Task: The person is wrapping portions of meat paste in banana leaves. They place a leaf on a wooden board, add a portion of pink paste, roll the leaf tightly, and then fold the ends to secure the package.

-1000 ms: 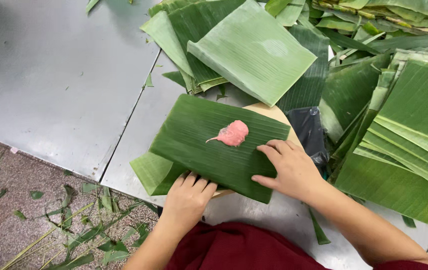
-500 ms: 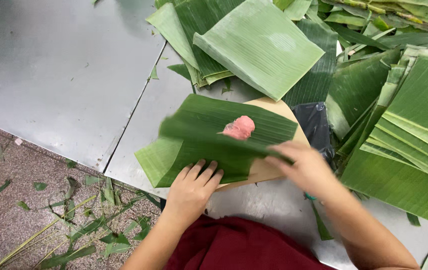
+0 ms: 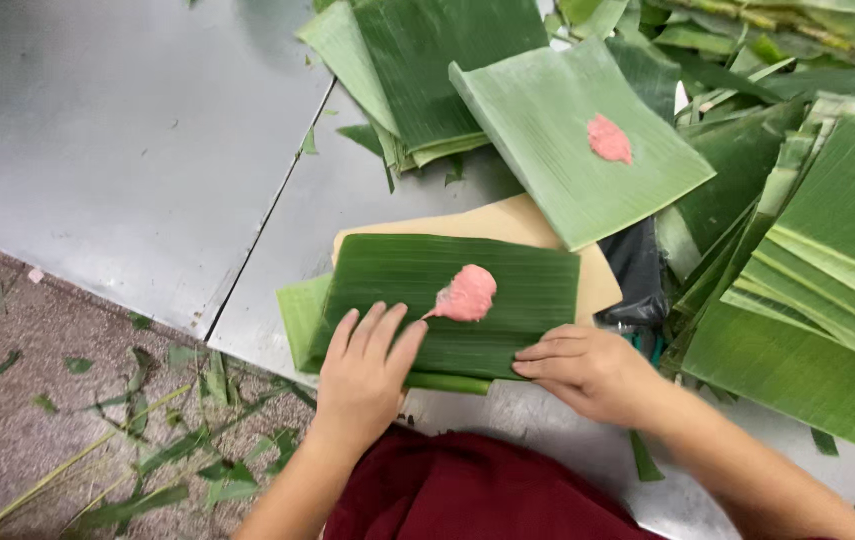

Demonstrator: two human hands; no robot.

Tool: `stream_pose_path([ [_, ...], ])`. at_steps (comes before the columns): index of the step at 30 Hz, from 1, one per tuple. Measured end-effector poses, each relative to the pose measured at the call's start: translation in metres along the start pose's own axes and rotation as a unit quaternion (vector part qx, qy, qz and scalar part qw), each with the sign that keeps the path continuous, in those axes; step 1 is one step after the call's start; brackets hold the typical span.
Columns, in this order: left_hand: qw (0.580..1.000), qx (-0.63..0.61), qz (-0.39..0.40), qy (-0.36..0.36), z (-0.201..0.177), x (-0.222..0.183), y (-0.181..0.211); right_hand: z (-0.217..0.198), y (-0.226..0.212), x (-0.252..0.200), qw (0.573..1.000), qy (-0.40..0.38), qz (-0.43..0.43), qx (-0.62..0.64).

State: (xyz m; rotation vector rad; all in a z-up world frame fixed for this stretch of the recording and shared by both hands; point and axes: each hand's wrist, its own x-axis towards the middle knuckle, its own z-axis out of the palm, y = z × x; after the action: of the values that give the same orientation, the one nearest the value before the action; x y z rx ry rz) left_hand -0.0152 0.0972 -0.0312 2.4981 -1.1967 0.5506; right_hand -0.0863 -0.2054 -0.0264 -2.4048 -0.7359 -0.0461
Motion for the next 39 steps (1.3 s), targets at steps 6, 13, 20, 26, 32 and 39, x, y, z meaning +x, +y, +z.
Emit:
stream_pose_path([
  [6, 0.938, -0.104, -0.003, -0.33, -0.027, 0.031, 0.009, -0.024, 0.001, -0.005, 0.991, -0.042, 0.04, -0.122],
  [13, 0.988, 0.036, -0.101, -0.109, 0.026, 0.072, -0.022, 0.001, 0.028, 0.044, 0.983, 0.021, 0.051, -0.173],
  [20, 0.987, -0.121, 0.003, -0.106, 0.055, 0.026, 0.013, 0.039, -0.001, 0.032, 0.978, 0.026, 0.046, -0.2],
  [26, 0.942, -0.236, -0.113, -0.21, 0.009, 0.014, 0.023, 0.025, -0.009, 0.016, 0.984, -0.052, 0.106, -0.135],
  [32, 0.92, -0.214, -0.226, -0.238, -0.003, 0.013, -0.007, 0.008, 0.02, 0.023, 0.984, -0.081, 0.153, -0.05],
  [39, 0.99, 0.023, 0.049, -0.133, -0.003, -0.005, 0.003, 0.01, 0.03, 0.02, 0.985, 0.048, -0.087, -0.144],
])
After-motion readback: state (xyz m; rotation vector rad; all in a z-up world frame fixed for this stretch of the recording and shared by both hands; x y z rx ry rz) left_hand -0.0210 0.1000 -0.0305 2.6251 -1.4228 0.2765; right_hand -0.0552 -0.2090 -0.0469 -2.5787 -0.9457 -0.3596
